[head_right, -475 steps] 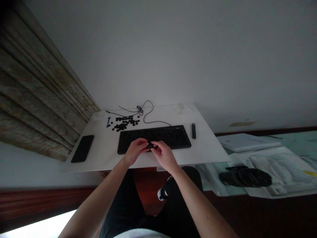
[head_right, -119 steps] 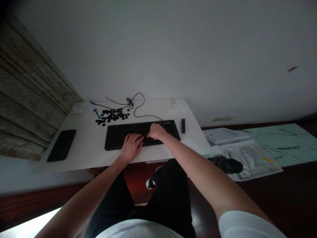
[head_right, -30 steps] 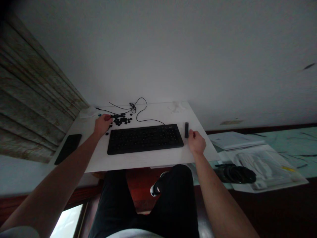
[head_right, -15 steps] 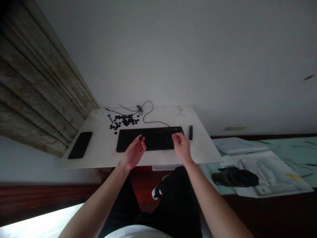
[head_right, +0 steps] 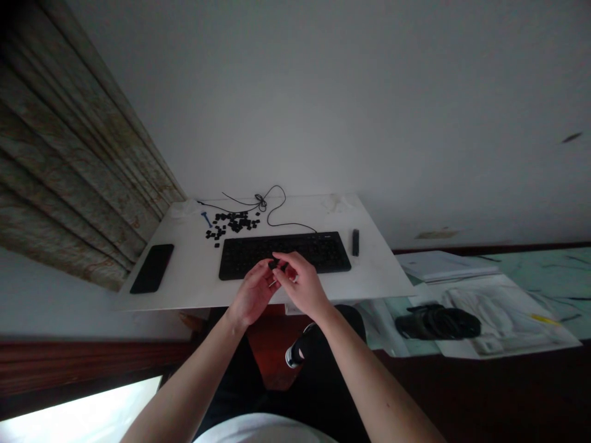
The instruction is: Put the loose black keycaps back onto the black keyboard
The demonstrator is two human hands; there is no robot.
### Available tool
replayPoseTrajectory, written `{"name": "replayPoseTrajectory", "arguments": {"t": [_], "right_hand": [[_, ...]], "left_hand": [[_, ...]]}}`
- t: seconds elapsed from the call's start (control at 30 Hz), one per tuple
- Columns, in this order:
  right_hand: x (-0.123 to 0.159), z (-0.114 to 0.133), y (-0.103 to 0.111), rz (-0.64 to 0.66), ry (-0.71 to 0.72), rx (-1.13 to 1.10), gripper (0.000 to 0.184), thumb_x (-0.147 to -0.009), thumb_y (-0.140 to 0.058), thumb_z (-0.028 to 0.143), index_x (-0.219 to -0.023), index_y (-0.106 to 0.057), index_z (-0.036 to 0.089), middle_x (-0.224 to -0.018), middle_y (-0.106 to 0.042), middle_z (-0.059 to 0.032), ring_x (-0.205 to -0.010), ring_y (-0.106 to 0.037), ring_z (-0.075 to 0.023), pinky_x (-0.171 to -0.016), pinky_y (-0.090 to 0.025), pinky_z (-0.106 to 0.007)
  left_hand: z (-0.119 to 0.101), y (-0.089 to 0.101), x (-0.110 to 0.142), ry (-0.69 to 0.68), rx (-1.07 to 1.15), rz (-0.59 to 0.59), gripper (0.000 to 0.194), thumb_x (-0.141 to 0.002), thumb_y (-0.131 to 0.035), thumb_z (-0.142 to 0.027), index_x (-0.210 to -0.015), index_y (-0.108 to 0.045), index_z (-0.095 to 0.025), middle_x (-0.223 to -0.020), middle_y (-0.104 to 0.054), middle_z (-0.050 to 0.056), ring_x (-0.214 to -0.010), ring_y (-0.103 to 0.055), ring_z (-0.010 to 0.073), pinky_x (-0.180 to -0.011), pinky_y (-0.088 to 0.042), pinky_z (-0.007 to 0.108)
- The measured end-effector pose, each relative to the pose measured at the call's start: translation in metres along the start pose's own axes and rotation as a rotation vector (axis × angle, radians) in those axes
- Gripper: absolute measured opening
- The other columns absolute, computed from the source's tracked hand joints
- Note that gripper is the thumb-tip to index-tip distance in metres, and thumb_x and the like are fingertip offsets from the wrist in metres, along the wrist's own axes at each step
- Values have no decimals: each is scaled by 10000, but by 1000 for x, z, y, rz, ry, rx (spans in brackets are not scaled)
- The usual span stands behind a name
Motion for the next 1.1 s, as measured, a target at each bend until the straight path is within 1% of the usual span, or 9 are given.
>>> {"name": "replayPoseTrajectory", "arguments": {"t": [0.17, 0.4, 0.53, 0.6, 0.67, 0.77, 0.83, 0.97, 1.1], "right_hand": [[3, -7, -3, 13, -19, -10, 230, -875, -658, 353, -1085, -720, 283, -962, -641, -41, -765, -592, -158, -648, -499, -294], [10, -29, -1, -18, -34, 72, 192, -896, -638, 336, -1052, -732, 276, -983, -656, -57, -849, -634, -190, -723, -529, -331], [19, -47, 1, -82, -117, 39, 218, -879, -655, 382, -1045, -734, 265, -976, -710, -61, -843, -661, -209, -776, -543, -368], [25, -61, 6, -164, -231, -81, 277, -848, -685, 442, -1040, -731, 247, -902, -722, -58, -777, -660, -208, -709, -550, -362], [30, -74, 11, -248, -345, -236, 341, -790, -734, 493, -1011, -734, 234, -822, -713, -50, -717, -644, -202, -626, -543, -345], [36, -87, 21, -332, -458, -402, 383, -695, -812, 506, -952, -749, 229, -799, -705, -47, -702, -628, -191, -595, -541, -335], [38, -91, 26, -336, -505, -458, 404, -668, -833, 500, -959, -758, 230, -817, -706, -46, -700, -626, -179, -610, -551, -337], [31, -95, 29, -264, -544, -454, 486, -640, -853, 486, -1038, -747, 227, -768, -686, -14, -634, -613, -150, -610, -555, -334], [4, -93, 15, -149, -536, -338, 424, -632, -851, 483, -907, -751, 177, -698, -695, -28, -602, -626, -157, -605, -549, -332]], "left_hand": [[5, 4, -2, -14, -5, -3, 219, -762, -815, -315, -899, -690, -198, -940, -694, 15, -885, -647, 128, -841, -485, 260], [19, 9, -2, 23, -9, -38, 183, -747, -797, -228, -899, -702, -195, -959, -704, 30, -889, -657, 144, -853, -476, 276], [27, 17, -6, 48, -156, -21, 186, -756, -789, -272, -904, -716, -186, -901, -711, 54, -828, -661, 160, -782, -476, 276], [16, 27, -11, -54, -347, -49, 168, -772, -768, -272, -919, -734, -200, -870, -713, 59, -774, -644, 162, -721, -465, 270], [-10, 40, -14, -247, -587, -121, 119, -784, -745, -249, -900, -749, -226, -858, -709, 54, -767, -625, 170, -728, -464, 279], [-63, 58, -14, -567, -993, -239, 103, -806, -693, -206, -881, -749, -249, -927, -695, 64, -917, -627, 216, -891, -469, 333], [-91, 68, -15, -695, -1280, -261, 148, -828, -637, -183, -924, -732, -243, -1007, -683, 80, -1034, -609, 249, -1006, -439, 395], [-118, 94, -23, -717, -1633, -346, 212, -872, -562, -197, -1046, -680, -227, -1168, -640, 100, -1175, -561, 275, -1100, -401, 466], [-116, 108, -29, -711, -1689, -368, 251, -888, -548, -210, -1124, -635, -219, -1266, -589, 111, -1246, -530, 268, -1130, -393, 455]]}}
Point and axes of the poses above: each hand's wrist, its own x-axis away from the middle knuckle, its own y-axis out of the back of the hand, z = x × y, the point moved 7 cm from there along -x, towards the middle knuckle
